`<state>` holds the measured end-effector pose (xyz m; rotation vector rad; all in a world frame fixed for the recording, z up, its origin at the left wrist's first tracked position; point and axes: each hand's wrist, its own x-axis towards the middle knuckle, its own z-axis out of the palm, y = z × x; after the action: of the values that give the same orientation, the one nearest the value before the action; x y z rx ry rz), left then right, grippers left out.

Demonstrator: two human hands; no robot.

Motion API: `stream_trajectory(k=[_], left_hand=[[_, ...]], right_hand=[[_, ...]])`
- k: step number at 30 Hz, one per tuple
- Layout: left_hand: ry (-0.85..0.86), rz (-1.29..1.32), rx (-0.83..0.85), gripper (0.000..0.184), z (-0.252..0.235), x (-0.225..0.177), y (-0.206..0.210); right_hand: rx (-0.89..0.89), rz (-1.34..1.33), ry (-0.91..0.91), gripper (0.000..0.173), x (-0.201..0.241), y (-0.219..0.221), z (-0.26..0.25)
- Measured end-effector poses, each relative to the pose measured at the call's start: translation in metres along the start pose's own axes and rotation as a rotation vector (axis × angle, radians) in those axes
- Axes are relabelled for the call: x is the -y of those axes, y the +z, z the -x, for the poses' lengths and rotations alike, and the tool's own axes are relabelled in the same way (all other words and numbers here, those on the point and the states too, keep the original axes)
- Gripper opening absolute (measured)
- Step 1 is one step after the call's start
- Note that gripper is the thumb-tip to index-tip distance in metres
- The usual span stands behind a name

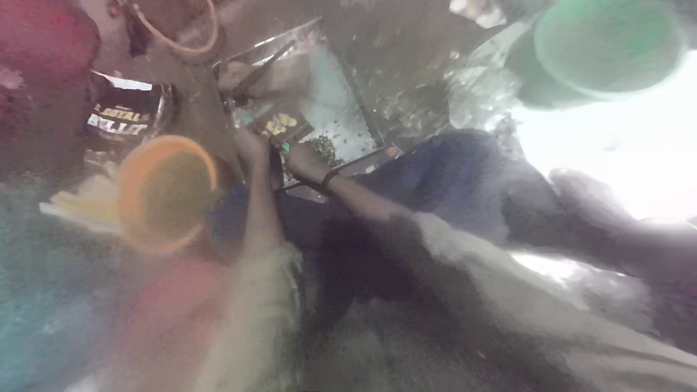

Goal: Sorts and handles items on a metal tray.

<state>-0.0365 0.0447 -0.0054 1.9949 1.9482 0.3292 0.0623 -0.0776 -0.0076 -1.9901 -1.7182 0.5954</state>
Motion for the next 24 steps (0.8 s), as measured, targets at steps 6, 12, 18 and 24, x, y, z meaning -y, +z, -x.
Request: stream_trajectory(k=[6, 12, 18, 24], left_hand=[[-0.008, 0.023, 0.035, 0.033, -0.004, 0.001, -0.001], [0.026, 0.028, 0.017, 0.027, -0.003, 0.002, 0.001], [-0.005, 0.039, -0.015, 0.062, 0.004, -0.004, -0.003], [-0.044, 0.041, -0.058, 0.079, -0.005, -0.004, 0.003]], right_hand=[[0.167, -0.11, 0.243, 0.05, -0.006, 0.004, -0.004], [0.09, -0.142, 0.18, 0.046, -0.024, 0.024, 0.014], [0.188, -0.052, 0.2, 0.05, -0.026, 0.024, 0.007], [0.183, 0.142, -0.011, 0.039, -0.003, -0.004, 0.007]])
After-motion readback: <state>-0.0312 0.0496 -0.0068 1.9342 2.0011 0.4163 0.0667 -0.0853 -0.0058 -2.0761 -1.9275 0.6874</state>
